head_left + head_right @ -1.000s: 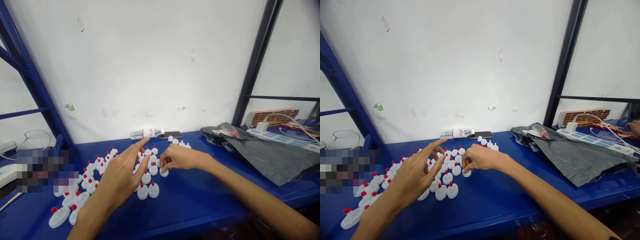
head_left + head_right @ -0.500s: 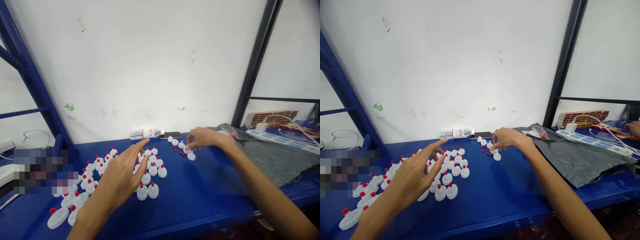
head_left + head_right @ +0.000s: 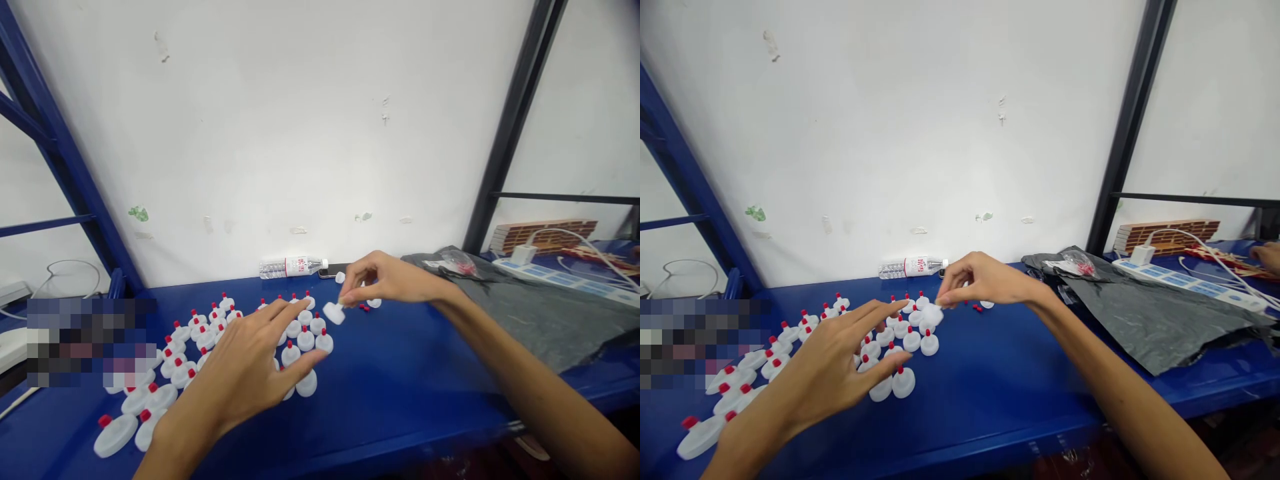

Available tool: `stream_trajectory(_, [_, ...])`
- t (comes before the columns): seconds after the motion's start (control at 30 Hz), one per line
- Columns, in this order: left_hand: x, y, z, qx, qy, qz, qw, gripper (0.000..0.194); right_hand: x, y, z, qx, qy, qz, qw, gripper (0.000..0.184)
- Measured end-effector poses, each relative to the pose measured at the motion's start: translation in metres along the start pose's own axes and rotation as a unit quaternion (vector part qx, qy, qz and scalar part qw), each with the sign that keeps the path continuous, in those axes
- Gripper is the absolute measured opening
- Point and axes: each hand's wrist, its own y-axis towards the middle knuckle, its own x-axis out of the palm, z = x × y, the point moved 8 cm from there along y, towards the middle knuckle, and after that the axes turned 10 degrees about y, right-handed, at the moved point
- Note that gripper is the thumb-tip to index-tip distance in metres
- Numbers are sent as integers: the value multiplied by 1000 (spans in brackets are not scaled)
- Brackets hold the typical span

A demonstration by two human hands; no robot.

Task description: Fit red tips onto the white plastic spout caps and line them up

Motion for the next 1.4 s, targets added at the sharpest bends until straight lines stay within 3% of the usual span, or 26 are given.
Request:
stream_trajectory(0.07, [1, -1, 4, 21, 11, 11, 1000, 59, 15, 4, -11, -41, 19, 21, 999, 21])
stream_trajectory(0.23, [7, 1, 3, 40, 11, 10, 999, 32, 41, 11, -15, -69, 34, 20, 997, 24])
stream_trajectory(0.3, [6, 1, 0, 31, 21, 17, 999, 31, 36, 13, -6, -56, 8, 30, 998, 29])
stream_trajectory(0.37, [3, 1, -4, 11, 31, 31, 999, 34, 20, 15, 11, -18, -117, 80, 990, 32])
stream_trajectory(0.4, [2, 1, -6, 1, 34, 34, 999, 34, 10, 16, 21, 10, -207, 109, 972, 31])
stream_trajectory(0.47, [1, 2, -8, -16, 42, 30, 999, 32, -7, 17, 44, 80, -381, 136, 911, 25])
stream_trajectory(0.53, [1, 3, -10, -22, 47, 28, 998, 33, -15, 18, 65, 125, -429, 127, 886, 18])
stream_trajectory(0.7, [1, 3, -9, -16, 55, 24, 998, 36, -16, 19, 95, 165, -420, 100, 887, 10])
stream_trajectory(0.83, [2, 3, -8, -13, 62, 21, 998, 38, -11, 20, 94, 157, -398, 97, 899, 11])
stream_trajectory(0.93, [2, 3, -9, -12, 67, 23, 997, 38, -6, 21, 79, 130, -367, 108, 915, 15])
stream_trajectory(1.0, [2, 3, -9, -12, 74, 26, 997, 38, 1, 23, 60, 78, -281, 120, 949, 17])
stream_trajectory(1.1, [3, 3, -11, -12, 91, 28, 995, 40, 16, 23, 30, -18, -47, 123, 991, 23])
stream_trajectory(1.2, [4, 3, -11, -12, 99, 37, 994, 41, 33, 23, 18, -45, 89, 112, 989, 26])
stream_trajectory(1.4, [2, 2, -13, -18, 107, 47, 993, 41, 44, 24, 23, -43, 153, 132, 978, 21])
